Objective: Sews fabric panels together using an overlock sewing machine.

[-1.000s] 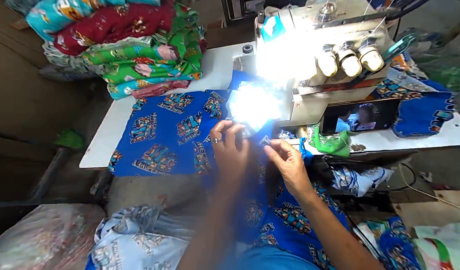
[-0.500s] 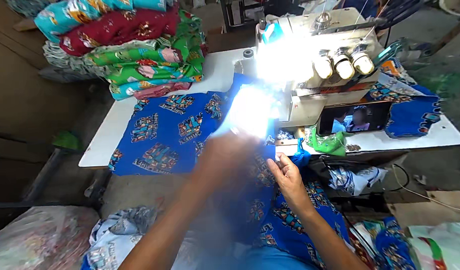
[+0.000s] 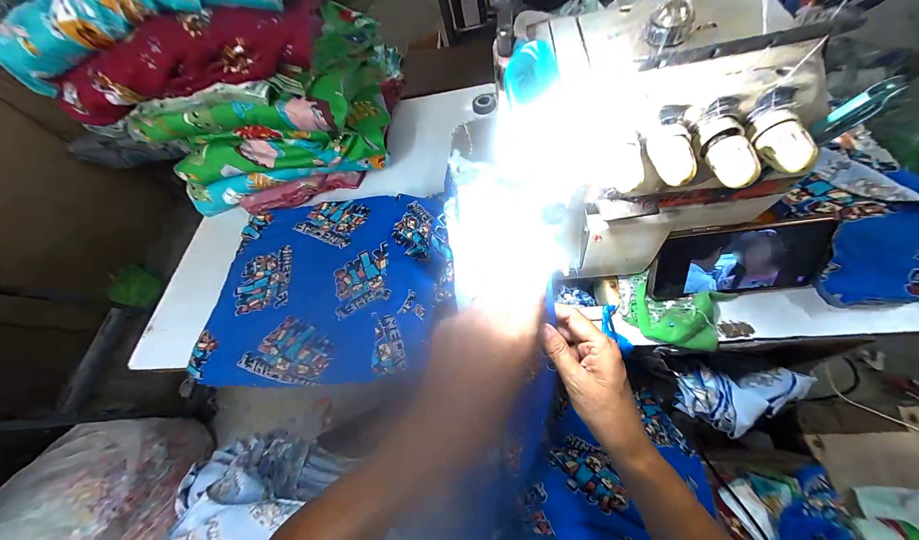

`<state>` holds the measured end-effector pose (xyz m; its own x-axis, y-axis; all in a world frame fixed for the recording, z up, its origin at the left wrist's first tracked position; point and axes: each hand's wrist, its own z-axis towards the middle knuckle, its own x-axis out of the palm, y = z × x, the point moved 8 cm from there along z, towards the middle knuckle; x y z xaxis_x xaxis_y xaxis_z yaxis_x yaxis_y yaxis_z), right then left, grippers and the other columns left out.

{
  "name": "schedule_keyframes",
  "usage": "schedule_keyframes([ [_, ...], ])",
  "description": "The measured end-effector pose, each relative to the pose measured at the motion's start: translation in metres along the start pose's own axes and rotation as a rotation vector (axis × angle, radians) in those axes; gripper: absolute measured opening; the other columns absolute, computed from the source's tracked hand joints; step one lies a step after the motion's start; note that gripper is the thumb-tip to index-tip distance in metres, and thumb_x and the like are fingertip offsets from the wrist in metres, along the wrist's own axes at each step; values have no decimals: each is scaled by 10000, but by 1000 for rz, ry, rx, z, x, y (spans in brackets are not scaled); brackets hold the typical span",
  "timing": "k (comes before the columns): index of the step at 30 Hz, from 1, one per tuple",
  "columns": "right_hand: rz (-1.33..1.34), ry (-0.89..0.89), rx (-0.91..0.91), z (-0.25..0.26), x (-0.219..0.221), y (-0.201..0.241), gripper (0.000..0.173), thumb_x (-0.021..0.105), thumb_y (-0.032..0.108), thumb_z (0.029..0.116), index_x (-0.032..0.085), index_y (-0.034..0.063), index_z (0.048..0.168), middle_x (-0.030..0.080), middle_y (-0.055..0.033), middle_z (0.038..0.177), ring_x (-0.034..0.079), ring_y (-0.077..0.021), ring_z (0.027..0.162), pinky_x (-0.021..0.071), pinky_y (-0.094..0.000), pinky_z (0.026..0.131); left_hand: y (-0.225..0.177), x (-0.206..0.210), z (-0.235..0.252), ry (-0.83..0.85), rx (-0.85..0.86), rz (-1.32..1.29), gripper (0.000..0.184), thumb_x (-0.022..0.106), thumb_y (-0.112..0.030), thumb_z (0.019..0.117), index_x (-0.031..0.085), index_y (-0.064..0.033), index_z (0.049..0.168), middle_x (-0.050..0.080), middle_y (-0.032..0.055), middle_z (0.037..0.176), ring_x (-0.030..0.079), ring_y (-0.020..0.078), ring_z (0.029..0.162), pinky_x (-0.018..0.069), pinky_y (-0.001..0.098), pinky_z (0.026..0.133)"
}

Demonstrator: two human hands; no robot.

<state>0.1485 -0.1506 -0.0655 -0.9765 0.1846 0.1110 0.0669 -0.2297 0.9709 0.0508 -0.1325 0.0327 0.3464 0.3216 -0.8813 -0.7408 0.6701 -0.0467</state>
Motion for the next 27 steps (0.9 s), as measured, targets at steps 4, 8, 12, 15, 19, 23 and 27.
schedule_keyframes([
  [4,-58,-28,-42,11,-1,1,230,553,59,1021,656,-34,1205,733,1,939,667,47,842,542,-115,790,1,1,15,12,-10,0,166,629,-124,972,754,-52,1054,664,97,822,582,207,590,433,304,494],
  [8,-139,-66,-59,16,-4,4,226,550,86,1031,688,-2,1186,726,7,933,657,48,849,535,-127,796,-2,4,20,-15,-25,11,224,632,-81,962,747,-30,1147,691,135,854,583,244,566,431,342,481],
  [12,-203,-118,-118,16,-8,7,193,592,87,1008,744,15,1103,727,-13,971,650,29,848,533,-140,777,-3,4,7,-139,-28,63,306,631,-68,954,740,-106,1238,698,105,983,636,255,774,473,336,587],
  [15,-200,-142,-118,17,-13,4,154,663,109,972,775,38,1051,664,-32,1051,623,-17,863,537,-154,743,8,17,-7,-183,-4,-5,319,631,-31,948,709,-68,1255,670,143,1277,604,326,1124,466,432,949],
  [19,-15,-143,-32,18,-16,0,157,701,36,924,756,14,1069,700,-38,962,681,-66,807,598,-203,737,27,31,-11,-186,-5,-90,303,665,-65,945,707,-6,1239,694,179,1218,643,354,1163,475,489,1050],
  [23,116,-105,38,16,-13,0,184,684,-23,923,714,-26,1105,728,-55,949,711,-90,764,627,-238,743,33,19,-10,-312,44,-241,169,694,-41,933,773,-29,1082,705,158,1176,645,282,1132,503,358,1005],
  [27,154,-85,84,14,-15,-1,147,655,10,954,710,-4,1090,718,-44,895,697,-93,733,615,-233,720,28,15,-14,-347,193,-288,170,667,-34,957,762,-42,1097,742,135,1128,689,229,1061,523,321,954],
])
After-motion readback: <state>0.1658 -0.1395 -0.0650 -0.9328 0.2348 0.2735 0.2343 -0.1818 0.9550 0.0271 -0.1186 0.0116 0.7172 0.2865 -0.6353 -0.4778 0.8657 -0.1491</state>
